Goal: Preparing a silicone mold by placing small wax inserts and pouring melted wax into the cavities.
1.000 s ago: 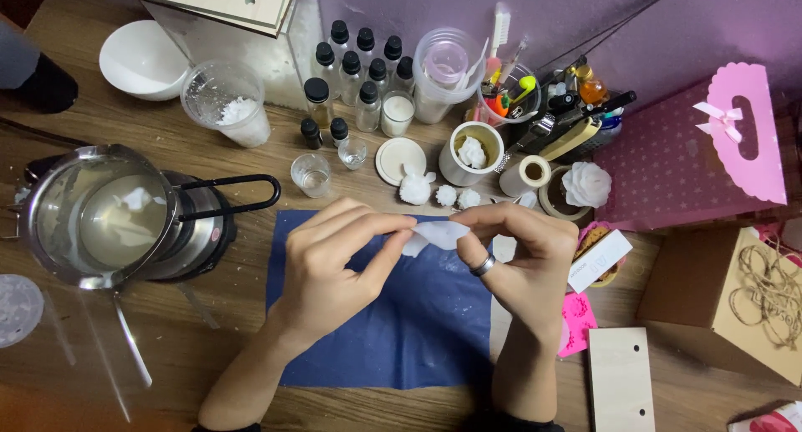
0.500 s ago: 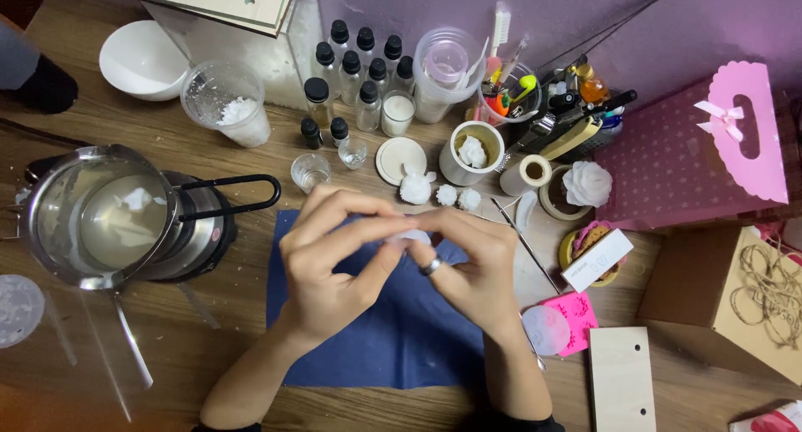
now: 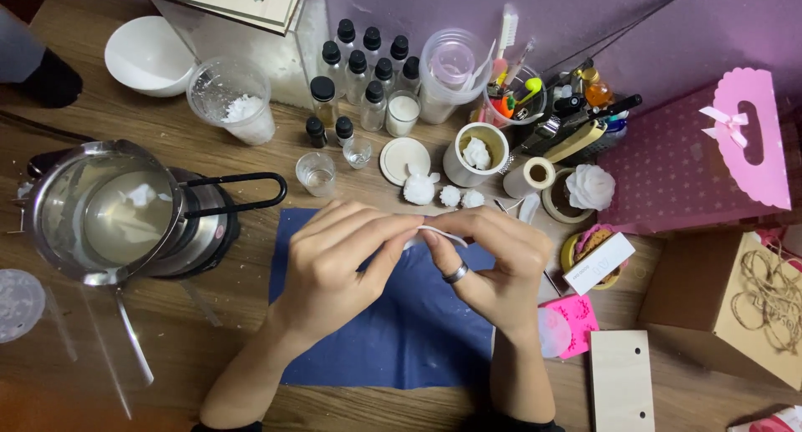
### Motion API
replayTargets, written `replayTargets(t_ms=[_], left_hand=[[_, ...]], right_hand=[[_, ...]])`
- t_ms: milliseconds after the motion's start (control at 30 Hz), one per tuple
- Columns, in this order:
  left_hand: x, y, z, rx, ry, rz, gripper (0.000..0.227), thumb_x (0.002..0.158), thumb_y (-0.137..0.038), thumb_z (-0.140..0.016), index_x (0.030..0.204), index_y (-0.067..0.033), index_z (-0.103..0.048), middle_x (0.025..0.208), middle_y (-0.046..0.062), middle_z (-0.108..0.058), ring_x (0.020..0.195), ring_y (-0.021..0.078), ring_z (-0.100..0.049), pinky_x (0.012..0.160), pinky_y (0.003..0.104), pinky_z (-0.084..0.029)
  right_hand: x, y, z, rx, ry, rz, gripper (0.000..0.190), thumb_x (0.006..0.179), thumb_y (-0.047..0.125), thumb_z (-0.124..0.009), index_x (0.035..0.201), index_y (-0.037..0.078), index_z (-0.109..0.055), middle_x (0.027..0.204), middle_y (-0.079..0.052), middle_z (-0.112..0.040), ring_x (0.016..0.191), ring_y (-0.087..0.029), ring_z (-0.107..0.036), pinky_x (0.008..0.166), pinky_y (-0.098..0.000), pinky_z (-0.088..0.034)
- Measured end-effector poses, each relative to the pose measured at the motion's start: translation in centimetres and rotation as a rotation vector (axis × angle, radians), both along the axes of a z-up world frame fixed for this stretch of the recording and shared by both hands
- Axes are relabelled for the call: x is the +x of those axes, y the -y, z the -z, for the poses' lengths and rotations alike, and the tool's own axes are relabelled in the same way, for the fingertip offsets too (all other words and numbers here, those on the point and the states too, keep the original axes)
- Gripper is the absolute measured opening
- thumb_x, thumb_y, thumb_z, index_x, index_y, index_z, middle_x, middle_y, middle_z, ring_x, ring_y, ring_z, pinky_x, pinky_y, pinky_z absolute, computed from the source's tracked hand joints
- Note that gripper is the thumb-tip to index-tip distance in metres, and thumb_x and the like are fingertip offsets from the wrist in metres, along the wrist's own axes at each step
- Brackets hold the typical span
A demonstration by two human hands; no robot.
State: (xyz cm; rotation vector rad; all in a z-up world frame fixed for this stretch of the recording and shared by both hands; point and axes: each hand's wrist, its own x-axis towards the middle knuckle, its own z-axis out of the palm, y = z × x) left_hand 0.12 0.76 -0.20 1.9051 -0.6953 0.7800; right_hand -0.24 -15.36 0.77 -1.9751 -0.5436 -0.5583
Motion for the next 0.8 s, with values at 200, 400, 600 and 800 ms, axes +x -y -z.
replayTargets(t_ms=[200, 400, 600, 800], left_hand=[[-0.2, 0.0, -0.5, -0.013, -0.006, 0.027, 0.012, 0.079, 0.004, -0.067, 0.083, -0.0065, -0.07, 0.068, 0.003, -0.067, 0.063, 0.0197, -0.065, 0.061, 0.027, -0.052], [-0.3, -0.2, -0.8, -0.022, -0.006, 0.028, 0.013, 0.076, 0.006, -0.068, 0.081, -0.0053, -0.07, 0.065, 0.003, -0.066, 0.061, 0.019, -0.065, 0.06, 0.027, -0.053], [0.1, -1.8, -1.3, 0.012, -0.033, -0.018, 0.014, 0.076, 0.007, -0.068, 0.082, -0.0047, -0.071, 0.068, 0.006, -0.067, 0.062, 0.0234, -0.066, 0.06, 0.03, -0.053], [0.0, -1.4, -1.9, -0.153, -0.194, 0.046, 0.01, 0.081, 0.003, -0.064, 0.086, -0.003, -0.07, 0.067, 0.006, -0.068, 0.057, 0.0192, -0.066, 0.055, 0.025, -0.053]], right_hand=[[0.0, 0.3, 0.2, -0.003, 0.048, -0.01, 0.006, 0.08, 0.014, -0.07, 0.076, 0.011, -0.071, 0.064, -0.003, -0.067, 0.049, -0.021, -0.057, 0.051, -0.0275, -0.046], [0.0, 0.4, 0.2, -0.005, 0.053, 0.004, 0.007, 0.08, 0.016, -0.07, 0.074, 0.012, -0.072, 0.063, -0.003, -0.067, 0.047, -0.02, -0.055, 0.05, -0.0264, -0.045], [0.2, 1.9, -0.1, 0.034, 0.017, 0.054, 0.006, 0.08, 0.011, -0.07, 0.077, 0.006, -0.071, 0.066, -0.009, -0.068, 0.048, -0.021, -0.054, 0.051, -0.0295, -0.045], [0.1, 2.1, 0.1, 0.198, -0.115, 0.021, 0.013, 0.077, 0.007, -0.071, 0.087, -0.001, -0.07, 0.065, -0.011, -0.068, 0.052, -0.014, -0.062, 0.051, -0.0246, -0.05]])
